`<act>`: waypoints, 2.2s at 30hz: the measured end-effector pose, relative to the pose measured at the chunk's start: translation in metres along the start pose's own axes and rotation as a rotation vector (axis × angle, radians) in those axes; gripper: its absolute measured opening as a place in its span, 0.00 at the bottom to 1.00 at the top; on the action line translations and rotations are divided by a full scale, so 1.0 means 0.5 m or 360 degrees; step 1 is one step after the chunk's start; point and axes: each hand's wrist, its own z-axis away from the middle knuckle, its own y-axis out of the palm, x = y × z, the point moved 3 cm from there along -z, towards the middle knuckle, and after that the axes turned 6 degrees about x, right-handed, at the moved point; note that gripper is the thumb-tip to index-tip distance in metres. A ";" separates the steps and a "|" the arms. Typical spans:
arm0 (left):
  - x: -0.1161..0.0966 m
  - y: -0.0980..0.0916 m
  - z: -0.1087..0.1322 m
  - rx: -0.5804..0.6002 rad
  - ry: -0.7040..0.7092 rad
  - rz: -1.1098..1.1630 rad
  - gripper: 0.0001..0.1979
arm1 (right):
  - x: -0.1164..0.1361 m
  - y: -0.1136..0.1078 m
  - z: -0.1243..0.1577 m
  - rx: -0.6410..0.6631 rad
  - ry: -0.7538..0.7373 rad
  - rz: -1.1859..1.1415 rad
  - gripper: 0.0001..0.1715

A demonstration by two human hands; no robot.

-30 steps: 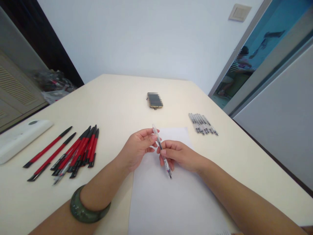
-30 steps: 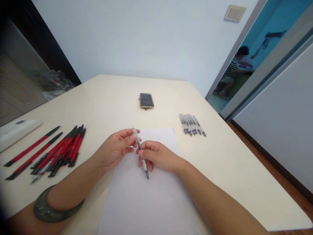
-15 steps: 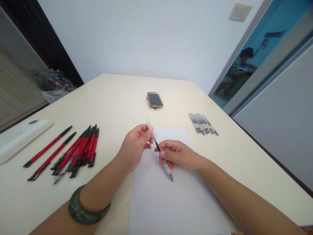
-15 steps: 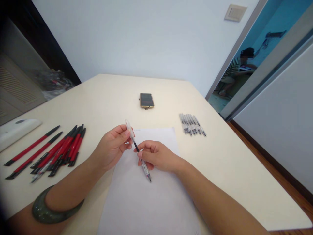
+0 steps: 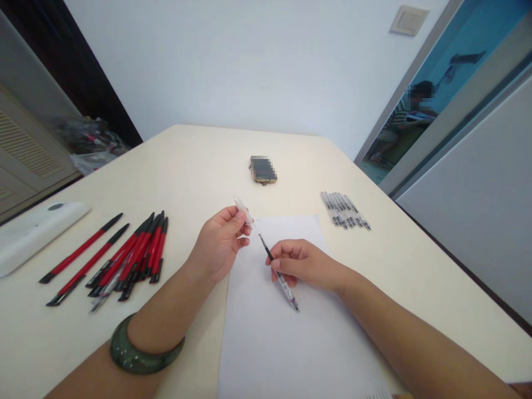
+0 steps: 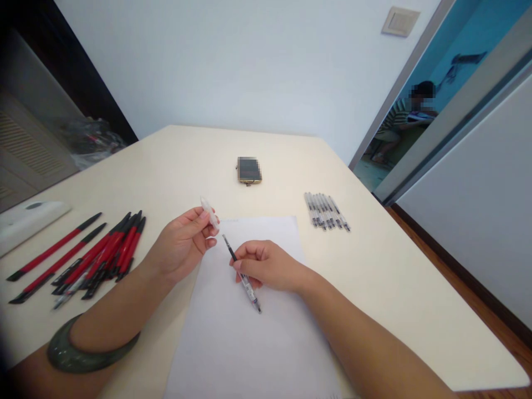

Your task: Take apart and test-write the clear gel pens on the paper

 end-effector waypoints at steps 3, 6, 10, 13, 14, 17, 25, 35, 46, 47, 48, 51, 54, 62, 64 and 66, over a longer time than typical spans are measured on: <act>0.001 -0.012 -0.003 -0.0102 -0.0141 -0.0369 0.11 | 0.000 -0.011 -0.001 -0.0118 -0.0068 -0.0059 0.10; 0.005 -0.026 -0.004 -0.0159 -0.0182 -0.1046 0.16 | 0.000 -0.029 -0.004 -0.0306 -0.0137 -0.0162 0.10; 0.018 -0.040 -0.003 -0.0184 -0.0082 -0.1704 0.14 | -0.002 -0.043 -0.007 -0.0425 -0.0155 -0.0273 0.09; 0.031 -0.043 -0.002 -0.0118 -0.0145 -0.1953 0.09 | -0.005 -0.044 -0.008 -0.0412 -0.0136 -0.0287 0.09; 0.033 -0.043 -0.002 -0.0101 -0.0160 -0.2016 0.09 | -0.005 -0.043 -0.008 -0.0405 -0.0128 -0.0284 0.09; 0.032 -0.039 0.000 -0.0081 -0.0185 -0.2112 0.08 | -0.006 -0.041 -0.008 -0.0391 -0.0114 -0.0268 0.10; 0.028 -0.035 0.006 -0.0084 -0.0149 -0.2132 0.10 | -0.010 -0.040 -0.009 -0.0372 -0.0108 -0.0211 0.10; 0.014 -0.012 0.007 0.0020 -0.0196 -0.2377 0.12 | -0.007 -0.040 -0.004 -0.0384 -0.0101 -0.0150 0.09; 0.000 0.036 0.037 0.0111 -0.0180 -0.1040 0.16 | 0.016 -0.013 0.009 -0.0174 -0.0075 0.0060 0.11; 0.001 0.036 0.037 0.0102 -0.0180 -0.1002 0.16 | 0.015 -0.012 0.009 -0.0153 -0.0075 0.0068 0.11; 0.002 0.036 0.036 0.0097 -0.0177 -0.0970 0.15 | 0.014 -0.010 0.008 -0.0133 -0.0074 0.0075 0.11; 0.003 0.036 0.034 0.0097 -0.0180 -0.0912 0.14 | 0.011 -0.008 0.007 -0.0097 -0.0072 0.0084 0.12; 0.002 0.039 0.034 0.0092 -0.0179 -0.0899 0.14 | 0.009 -0.007 0.007 -0.0085 -0.0081 0.0084 0.12; 0.000 0.039 0.034 0.0054 -0.0190 -0.0868 0.14 | 0.009 -0.009 0.006 -0.0104 -0.0078 0.0090 0.12; -0.001 0.038 0.034 0.0048 -0.0186 -0.0865 0.13 | 0.009 -0.009 0.006 -0.0104 -0.0079 0.0080 0.12; -0.002 0.038 0.034 0.0034 -0.0179 -0.0863 0.13 | 0.009 -0.009 0.006 -0.0101 -0.0078 0.0074 0.12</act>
